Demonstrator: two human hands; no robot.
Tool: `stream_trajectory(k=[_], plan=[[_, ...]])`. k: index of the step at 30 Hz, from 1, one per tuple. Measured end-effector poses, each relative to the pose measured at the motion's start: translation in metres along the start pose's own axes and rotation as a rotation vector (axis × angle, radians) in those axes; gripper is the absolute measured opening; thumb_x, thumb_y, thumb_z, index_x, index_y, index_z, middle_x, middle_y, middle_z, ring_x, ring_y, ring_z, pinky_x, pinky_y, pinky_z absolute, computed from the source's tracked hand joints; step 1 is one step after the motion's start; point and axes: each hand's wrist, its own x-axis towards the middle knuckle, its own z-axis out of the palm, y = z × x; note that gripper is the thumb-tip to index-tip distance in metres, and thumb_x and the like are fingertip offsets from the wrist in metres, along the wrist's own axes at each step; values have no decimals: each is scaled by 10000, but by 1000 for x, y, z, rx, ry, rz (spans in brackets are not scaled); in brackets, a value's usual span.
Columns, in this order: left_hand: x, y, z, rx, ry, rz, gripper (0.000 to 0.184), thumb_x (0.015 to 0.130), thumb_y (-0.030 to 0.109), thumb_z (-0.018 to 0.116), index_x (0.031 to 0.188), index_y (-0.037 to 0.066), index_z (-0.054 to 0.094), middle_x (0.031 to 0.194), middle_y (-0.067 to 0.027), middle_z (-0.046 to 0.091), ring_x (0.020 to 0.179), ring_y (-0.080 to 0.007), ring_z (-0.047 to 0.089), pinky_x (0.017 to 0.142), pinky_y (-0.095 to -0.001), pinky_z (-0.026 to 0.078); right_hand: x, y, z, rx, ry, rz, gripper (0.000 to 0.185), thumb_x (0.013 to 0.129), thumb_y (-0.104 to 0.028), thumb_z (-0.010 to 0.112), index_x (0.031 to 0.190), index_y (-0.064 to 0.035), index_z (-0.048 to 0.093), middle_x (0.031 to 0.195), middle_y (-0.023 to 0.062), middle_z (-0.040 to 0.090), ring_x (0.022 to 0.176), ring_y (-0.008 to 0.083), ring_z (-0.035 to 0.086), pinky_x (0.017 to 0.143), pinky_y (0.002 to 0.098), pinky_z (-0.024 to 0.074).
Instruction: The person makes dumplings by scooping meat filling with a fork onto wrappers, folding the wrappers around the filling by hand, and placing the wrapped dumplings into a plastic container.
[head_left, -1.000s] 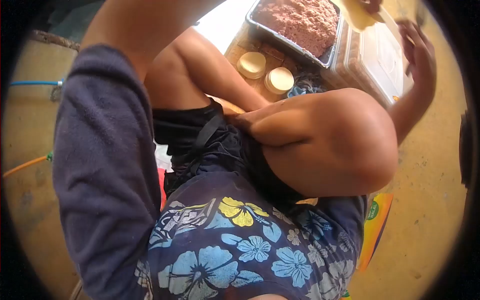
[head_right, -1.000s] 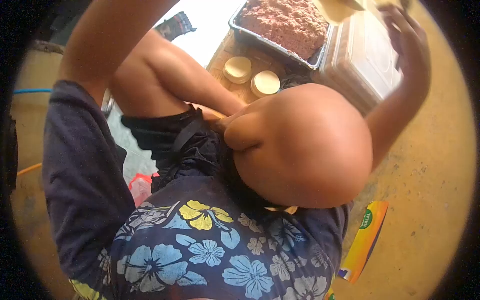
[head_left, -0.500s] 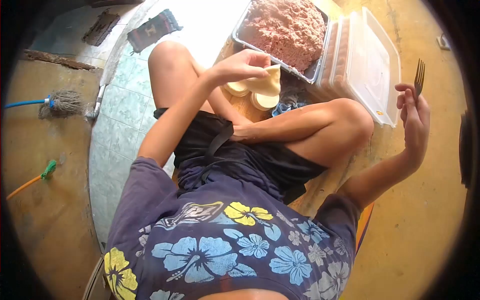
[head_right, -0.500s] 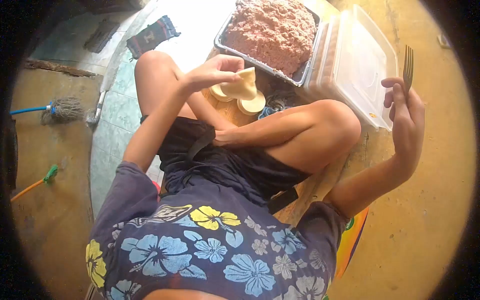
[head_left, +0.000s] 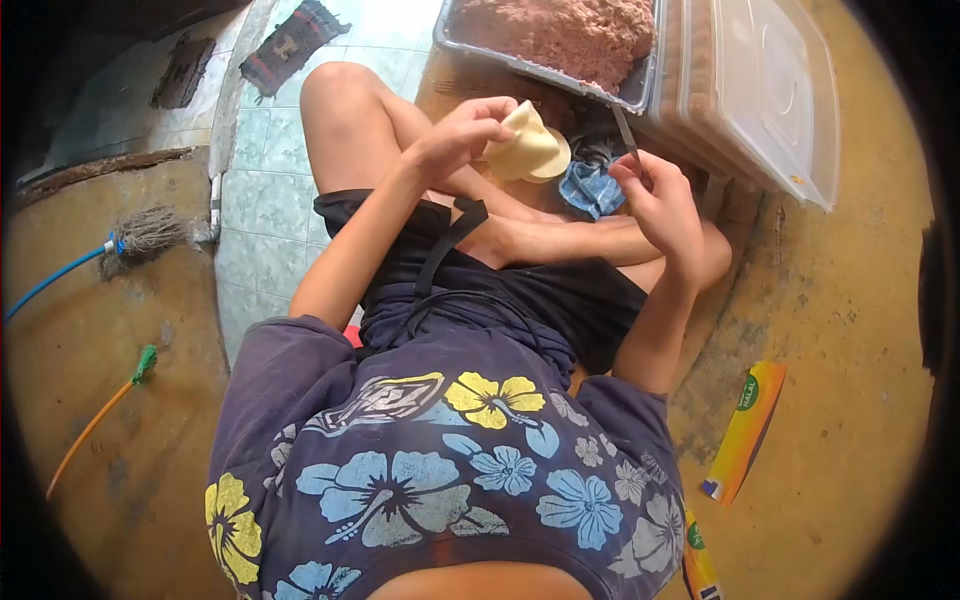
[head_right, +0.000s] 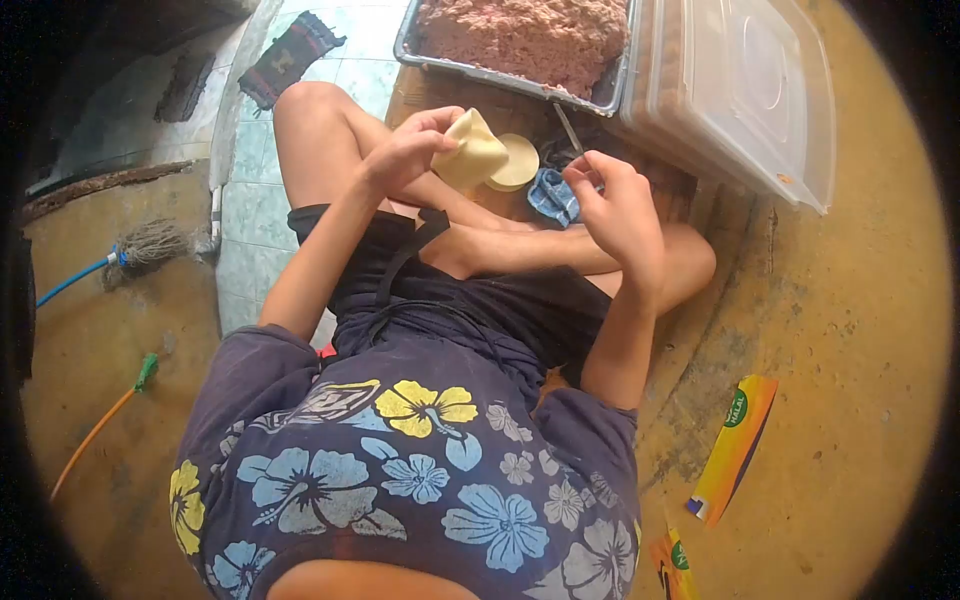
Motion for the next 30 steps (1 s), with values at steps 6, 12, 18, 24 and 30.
stream_trajectory(k=[6,12,18,24,30], plan=[[8,-10,53,-137,126,-34,258,882,214,741,1019,94,560,946,16,600,884,-49,578,723,-204,478,23,24,36,456,-182,-80,229,874,-111,679,1068,11,688,874,100,718,801,135,653,715,303,529],[3,-20,39,182,172,-81,260,928,212,690,1104,60,574,1014,10,592,968,-54,552,844,-219,448,34,22,59,710,-254,-8,173,891,-60,665,1019,56,685,839,52,699,739,86,628,653,254,517],[-3,-33,6,125,290,-178,180,943,197,676,947,17,685,837,41,633,768,-28,577,653,-191,460,30,53,79,686,-226,208,129,858,-35,692,945,59,701,772,4,671,687,62,584,610,241,478],[2,-41,3,93,257,-199,150,883,159,746,944,28,703,816,7,675,727,-52,603,638,-205,469,23,66,96,460,73,98,187,814,-78,753,939,22,657,779,23,657,658,85,568,602,263,480],[-3,-54,13,-229,260,-201,135,860,62,747,947,49,644,885,-27,667,758,-97,649,650,-202,508,11,17,119,499,-3,128,262,771,-120,824,941,18,680,753,33,656,620,64,545,561,247,459]])
